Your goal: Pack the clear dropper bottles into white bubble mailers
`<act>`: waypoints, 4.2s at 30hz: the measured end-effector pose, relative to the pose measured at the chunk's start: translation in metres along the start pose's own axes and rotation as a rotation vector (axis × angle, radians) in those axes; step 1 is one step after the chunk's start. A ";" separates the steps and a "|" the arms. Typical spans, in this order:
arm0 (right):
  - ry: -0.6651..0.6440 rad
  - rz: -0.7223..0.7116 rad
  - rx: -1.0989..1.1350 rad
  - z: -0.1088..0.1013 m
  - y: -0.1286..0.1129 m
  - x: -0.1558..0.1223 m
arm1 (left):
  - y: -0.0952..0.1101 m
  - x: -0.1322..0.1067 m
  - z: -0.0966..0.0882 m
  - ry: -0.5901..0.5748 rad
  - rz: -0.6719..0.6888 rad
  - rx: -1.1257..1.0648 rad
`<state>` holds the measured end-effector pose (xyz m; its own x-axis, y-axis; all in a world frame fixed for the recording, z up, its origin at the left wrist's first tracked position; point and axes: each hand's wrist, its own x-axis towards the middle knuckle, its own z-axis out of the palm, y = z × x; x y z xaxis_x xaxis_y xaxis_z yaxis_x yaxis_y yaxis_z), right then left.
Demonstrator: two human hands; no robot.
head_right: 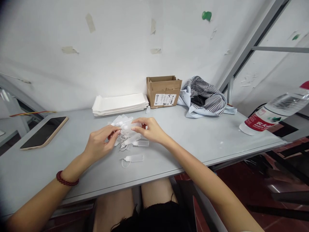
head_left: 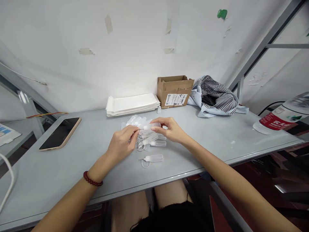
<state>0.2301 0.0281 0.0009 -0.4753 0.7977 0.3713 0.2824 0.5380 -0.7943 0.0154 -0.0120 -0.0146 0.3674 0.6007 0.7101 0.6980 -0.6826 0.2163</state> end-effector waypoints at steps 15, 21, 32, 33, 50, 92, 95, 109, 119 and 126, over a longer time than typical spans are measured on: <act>-0.018 0.011 0.010 0.004 -0.001 -0.001 | -0.002 -0.002 0.002 -0.005 0.035 0.006; -0.018 0.022 0.049 0.004 0.000 0.001 | 0.000 0.004 -0.002 -0.027 -0.111 -0.091; 0.289 0.044 -0.212 -0.012 0.042 0.017 | -0.021 0.011 -0.010 -0.025 -0.542 -0.274; 0.308 0.039 -0.274 -0.014 0.049 0.019 | -0.021 0.011 -0.010 -0.037 -0.535 -0.254; -0.084 0.203 -0.515 -0.016 0.093 0.039 | -0.017 0.014 -0.009 -0.045 -0.648 -0.183; 0.072 0.285 0.872 -0.009 0.008 0.010 | -0.003 0.009 -0.007 -0.158 -0.421 -0.346; 0.053 0.296 0.937 -0.009 0.009 0.010 | 0.001 0.009 -0.006 -0.162 -0.371 -0.336; -0.054 0.285 0.923 0.000 0.009 0.007 | 0.008 0.010 -0.009 -0.125 -0.346 -0.318; -0.019 0.286 0.858 -0.002 0.003 0.007 | 0.008 0.012 -0.013 0.013 -0.409 -0.307; -0.043 0.281 0.830 0.000 0.003 0.006 | 0.009 0.015 -0.019 0.081 -0.512 -0.356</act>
<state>0.2277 0.0345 0.0006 -0.5149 0.8509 0.1045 -0.2960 -0.0621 -0.9532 0.0152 -0.0166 0.0108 -0.0162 0.8642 0.5028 0.5204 -0.4221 0.7423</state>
